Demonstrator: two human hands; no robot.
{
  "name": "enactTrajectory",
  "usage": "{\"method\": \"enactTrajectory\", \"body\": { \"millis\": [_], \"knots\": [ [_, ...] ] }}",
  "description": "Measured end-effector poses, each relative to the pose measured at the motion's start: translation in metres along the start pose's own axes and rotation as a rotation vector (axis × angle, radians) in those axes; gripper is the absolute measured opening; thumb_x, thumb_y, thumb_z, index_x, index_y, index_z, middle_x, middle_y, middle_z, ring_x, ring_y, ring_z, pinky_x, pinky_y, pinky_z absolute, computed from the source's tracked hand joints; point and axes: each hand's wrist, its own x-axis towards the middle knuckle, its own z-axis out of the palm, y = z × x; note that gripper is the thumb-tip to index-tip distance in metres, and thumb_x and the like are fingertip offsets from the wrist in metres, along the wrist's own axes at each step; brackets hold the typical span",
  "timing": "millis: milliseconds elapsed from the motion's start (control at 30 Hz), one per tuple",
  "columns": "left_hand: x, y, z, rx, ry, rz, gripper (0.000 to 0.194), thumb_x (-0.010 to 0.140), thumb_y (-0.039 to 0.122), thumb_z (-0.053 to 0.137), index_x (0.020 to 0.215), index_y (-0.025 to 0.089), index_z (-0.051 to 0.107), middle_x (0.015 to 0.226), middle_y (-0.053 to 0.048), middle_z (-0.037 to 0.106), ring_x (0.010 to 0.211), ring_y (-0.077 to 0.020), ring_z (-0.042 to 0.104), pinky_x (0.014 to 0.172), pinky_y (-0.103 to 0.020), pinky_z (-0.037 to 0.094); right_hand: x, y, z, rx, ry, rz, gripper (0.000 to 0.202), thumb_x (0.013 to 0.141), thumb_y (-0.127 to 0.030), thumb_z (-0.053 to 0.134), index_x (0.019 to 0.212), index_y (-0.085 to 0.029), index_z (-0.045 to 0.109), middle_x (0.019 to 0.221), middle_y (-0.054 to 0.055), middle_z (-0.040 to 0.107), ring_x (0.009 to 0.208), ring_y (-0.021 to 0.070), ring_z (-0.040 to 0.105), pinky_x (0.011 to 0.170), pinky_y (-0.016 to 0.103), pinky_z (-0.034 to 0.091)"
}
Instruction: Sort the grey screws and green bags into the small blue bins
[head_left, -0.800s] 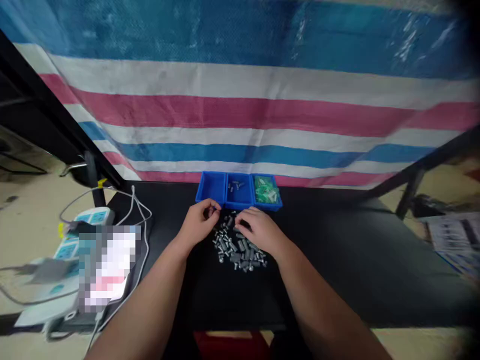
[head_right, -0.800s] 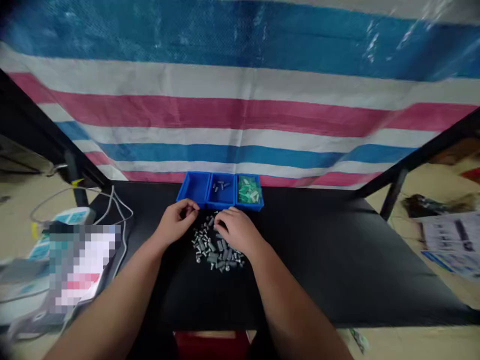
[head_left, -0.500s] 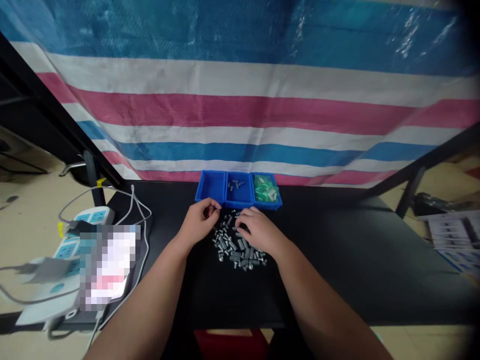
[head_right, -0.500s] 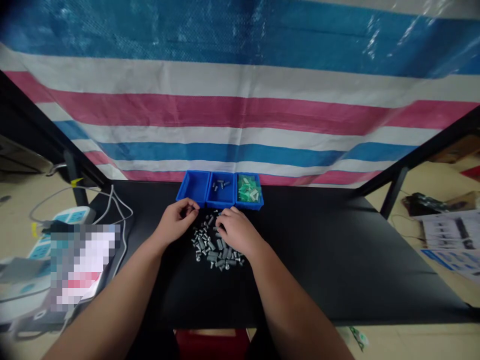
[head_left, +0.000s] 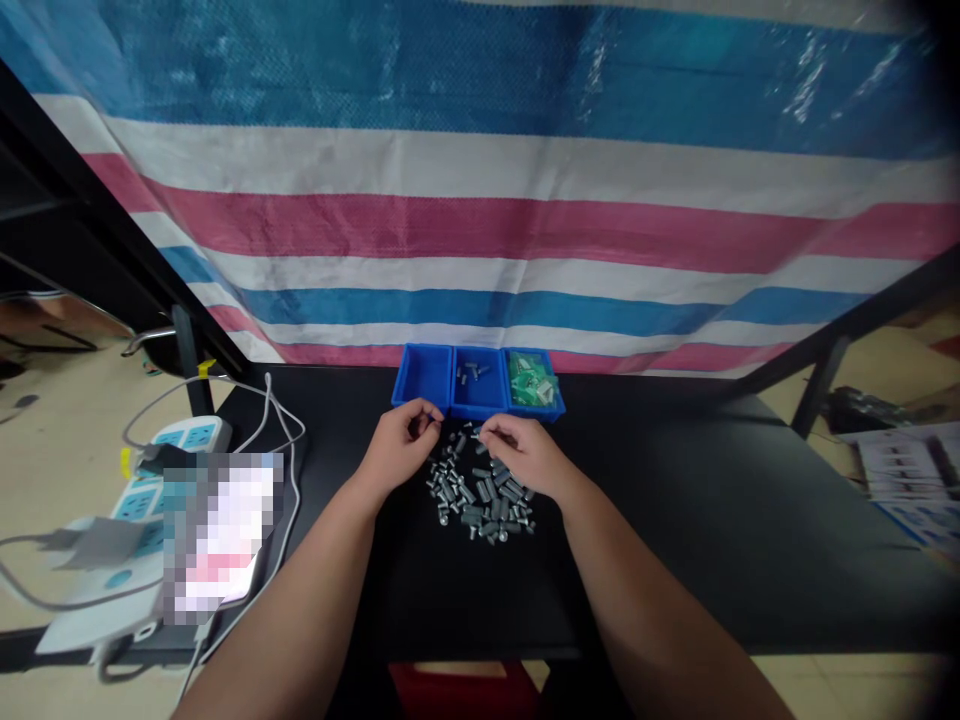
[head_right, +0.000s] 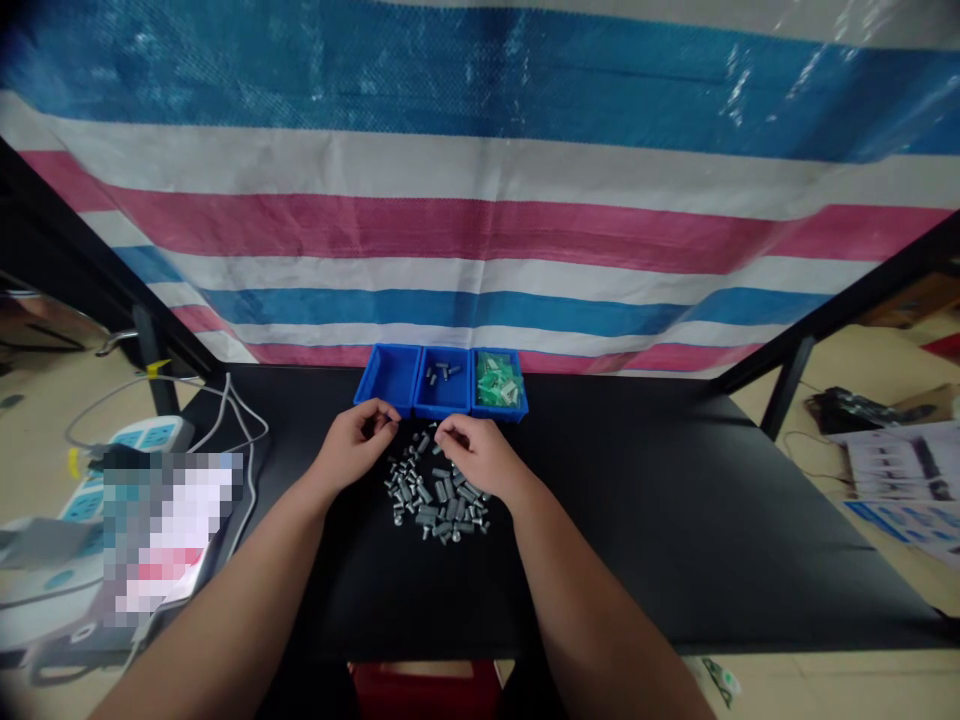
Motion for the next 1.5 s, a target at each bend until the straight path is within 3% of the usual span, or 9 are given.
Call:
{"method": "enactTrajectory", "body": {
  "millis": [133, 400, 567, 733, 867, 1033, 1200, 1267, 1500],
  "knots": [
    [0.0, 0.0, 0.0, -0.007, 0.008, 0.006, 0.01, 0.087, 0.024, 0.059, 0.092, 0.016, 0.064, 0.062, 0.005, 0.043, 0.057, -0.0093, 0.041, 0.059, -0.022, 0.035, 0.006, 0.009, 0.006, 0.263, 0.241, -0.028, 0.026, 0.093, -0.04, 0.062, 0.112, -0.023, 0.058, 0.099, 0.006, 0.071, 0.076, 0.017, 0.068, 0.069, 0.031, 0.055],
    [0.0, 0.0, -0.001, -0.006, 0.012, 0.013, 0.01, 0.088, 0.024, 0.059, 0.092, 0.017, 0.065, 0.063, 0.005, 0.042, 0.057, -0.0095, 0.041, 0.059, -0.022, 0.035, 0.0, -0.001, 0.015, -0.485, 0.012, -0.205, 0.027, 0.09, -0.014, 0.061, 0.112, -0.026, 0.072, 0.1, 0.005, 0.063, 0.096, 0.0212, 0.06, 0.089, 0.038, 0.05],
    [0.0, 0.0, 0.0, -0.013, 0.009, 0.004, 0.01, 0.087, 0.024, 0.059, 0.092, 0.017, 0.065, 0.063, 0.005, 0.043, 0.057, -0.0095, 0.041, 0.059, -0.022, 0.035, 0.003, -0.002, 0.025, -0.665, -0.036, -0.163, 0.021, 0.088, -0.013, 0.065, 0.104, -0.023, 0.074, 0.099, 0.007, 0.06, 0.099, 0.0234, 0.057, 0.089, 0.039, 0.05],
    [0.001, 0.001, 0.0, -0.009, 0.018, -0.001, 0.011, 0.086, 0.023, 0.059, 0.092, 0.016, 0.065, 0.062, 0.005, 0.044, 0.057, -0.0096, 0.042, 0.059, -0.022, 0.035, 0.001, -0.01, 0.016, -0.48, 0.026, -0.216, 0.013, 0.092, -0.015, 0.059, 0.103, -0.021, 0.065, 0.101, 0.006, 0.064, 0.096, 0.0212, 0.059, 0.086, 0.035, 0.049],
    [0.001, 0.002, 0.0, -0.005, 0.012, 0.003, 0.011, 0.086, 0.024, 0.058, 0.091, 0.016, 0.065, 0.063, 0.004, 0.045, 0.058, -0.0101, 0.042, 0.059, -0.022, 0.035, -0.003, -0.012, 0.006, -0.14, 0.137, -0.139, 0.017, 0.094, -0.026, 0.059, 0.11, -0.022, 0.057, 0.086, 0.002, 0.065, 0.07, 0.0147, 0.059, 0.063, 0.027, 0.047],
    [0.001, 0.001, 0.0, -0.018, 0.005, -0.002, 0.013, 0.086, 0.025, 0.058, 0.092, 0.016, 0.065, 0.062, 0.004, 0.043, 0.057, -0.0103, 0.041, 0.06, -0.022, 0.035, -0.002, -0.001, 0.001, -0.029, -0.045, -0.073, 0.014, 0.089, -0.031, 0.064, 0.081, -0.02, 0.061, 0.064, -0.003, 0.054, 0.054, 0.0108, 0.049, 0.052, 0.024, 0.041],
    [0.001, 0.003, -0.001, -0.022, 0.006, -0.008, 0.012, 0.087, 0.025, 0.058, 0.093, 0.016, 0.064, 0.063, 0.005, 0.043, 0.058, -0.0099, 0.041, 0.06, -0.022, 0.035, 0.004, 0.006, 0.002, 0.165, 0.28, -0.035, 0.036, 0.087, -0.038, 0.068, 0.118, -0.022, 0.059, 0.094, 0.006, 0.07, 0.073, 0.0169, 0.065, 0.065, 0.03, 0.053],
    [0.001, 0.003, -0.001, -0.02, 0.008, -0.005, 0.012, 0.087, 0.025, 0.058, 0.093, 0.016, 0.064, 0.063, 0.005, 0.043, 0.058, -0.0098, 0.041, 0.06, -0.022, 0.035, 0.004, 0.005, 0.0, 0.101, 0.303, -0.044, 0.045, 0.087, -0.036, 0.069, 0.127, -0.023, 0.055, 0.097, 0.006, 0.071, 0.072, 0.0166, 0.065, 0.063, 0.029, 0.052],
    [0.001, 0.004, -0.002, -0.018, 0.013, -0.014, 0.013, 0.087, 0.025, 0.059, 0.093, 0.016, 0.065, 0.063, 0.004, 0.044, 0.058, -0.0099, 0.042, 0.059, -0.022, 0.034, 0.001, 0.003, -0.007, -0.535, 0.091, 0.01, 0.004, 0.082, -0.025, 0.069, 0.081, -0.021, 0.07, 0.068, -0.001, 0.061, 0.063, 0.0145, 0.054, 0.056, 0.026, 0.035]
  ]
}}
